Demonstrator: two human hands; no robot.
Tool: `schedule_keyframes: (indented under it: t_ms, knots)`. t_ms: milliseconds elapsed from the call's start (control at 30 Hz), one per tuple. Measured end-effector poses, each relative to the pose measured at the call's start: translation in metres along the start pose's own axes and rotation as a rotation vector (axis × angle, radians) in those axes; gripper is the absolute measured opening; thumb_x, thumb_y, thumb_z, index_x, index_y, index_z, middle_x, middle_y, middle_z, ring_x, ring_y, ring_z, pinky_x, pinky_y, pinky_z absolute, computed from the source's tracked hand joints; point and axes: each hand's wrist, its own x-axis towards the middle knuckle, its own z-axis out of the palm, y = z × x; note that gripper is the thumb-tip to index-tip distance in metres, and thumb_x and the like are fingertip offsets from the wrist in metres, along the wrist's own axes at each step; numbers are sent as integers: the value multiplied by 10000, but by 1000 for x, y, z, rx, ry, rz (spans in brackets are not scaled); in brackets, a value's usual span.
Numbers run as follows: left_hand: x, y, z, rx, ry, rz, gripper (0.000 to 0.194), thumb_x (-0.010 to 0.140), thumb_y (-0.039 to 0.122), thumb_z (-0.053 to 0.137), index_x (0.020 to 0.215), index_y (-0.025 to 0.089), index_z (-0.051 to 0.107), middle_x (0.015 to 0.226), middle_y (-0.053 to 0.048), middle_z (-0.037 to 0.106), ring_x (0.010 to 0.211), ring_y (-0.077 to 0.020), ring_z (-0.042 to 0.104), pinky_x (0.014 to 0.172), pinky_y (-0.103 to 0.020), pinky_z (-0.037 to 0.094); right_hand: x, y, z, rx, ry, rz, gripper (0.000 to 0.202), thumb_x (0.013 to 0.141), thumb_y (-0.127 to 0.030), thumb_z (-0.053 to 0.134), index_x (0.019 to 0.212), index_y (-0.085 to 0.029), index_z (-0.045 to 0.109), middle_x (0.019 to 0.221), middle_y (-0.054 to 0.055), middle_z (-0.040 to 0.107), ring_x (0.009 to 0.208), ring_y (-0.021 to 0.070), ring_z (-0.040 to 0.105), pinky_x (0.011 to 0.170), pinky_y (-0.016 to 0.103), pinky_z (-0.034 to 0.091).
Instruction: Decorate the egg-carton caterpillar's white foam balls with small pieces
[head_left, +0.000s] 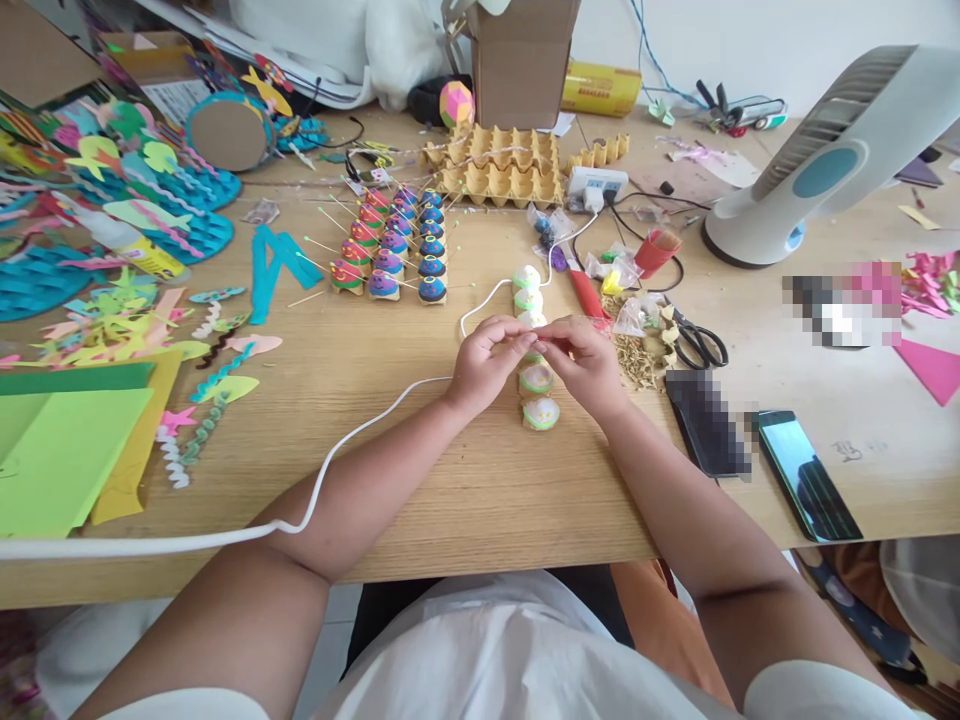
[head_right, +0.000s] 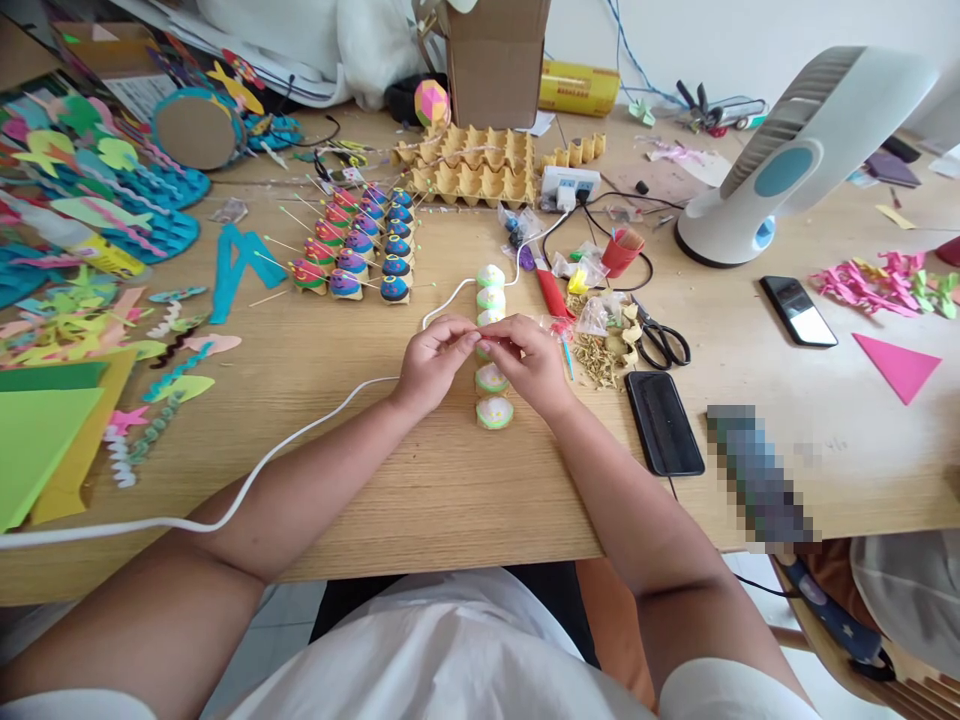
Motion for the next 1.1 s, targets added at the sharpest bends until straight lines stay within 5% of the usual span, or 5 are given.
schedule_keyframes:
  t_ms: [367, 567, 700, 933, 1100]
  knots:
    - [5, -16, -4, -213, 47, -263, 843, 1032, 839, 256, 942, 264, 866, 1125, -91, 850, 1175, -274, 718, 896, -420, 548, 3, 16, -2, 214, 185, 258, 634, 892, -817, 659, 646, -238, 578, 651, -6, 527, 644, 140, 463, 627, 324, 406]
    - [6, -10, -1, -224, 109, -262, 510, 884, 748, 747, 928, 245, 819, 1012, -64, 835, 1021, -218, 743, 829, -344, 551, 6, 15, 0, 321, 150, 287, 503, 771, -713, 866, 883, -268, 662, 860, -4, 635, 689, 124, 477, 636, 299, 423]
    - [7, -6, 2, -278, 120, -235, 476, 724, 654, 937, 865, 226, 785, 845, -17, 780, 838, -154, 693, 833, -318, 562, 5, 19, 0, 326, 130, 312, 507, 840, -745, 785, 853, -262, 632, 767, -24, 555, 654, 123, 435, 613, 299, 388]
    - [7, -6, 1, -261, 76, -262, 503, 784, 719, 864, 804, 228, 758, 718, 2, 671, 642, -112, 531, 617, -285, 439, 3, 16, -1, 208, 106, 228, 561, 947, -780, 619, 763, -250, 631, 760, 7, 567, 734, 156, 513, 676, 325, 437]
    - [6, -2, -1, -295, 31, -297, 644, 928, 823, 607, 859, 222, 829, 769, -63, 715, 642, -138, 525, 528, -295, 327, 2, 12, 1, 105, 131, 63, 392, 945, -640, 739, 855, -262, 688, 919, 23, 626, 864, 165, 585, 746, 331, 491]
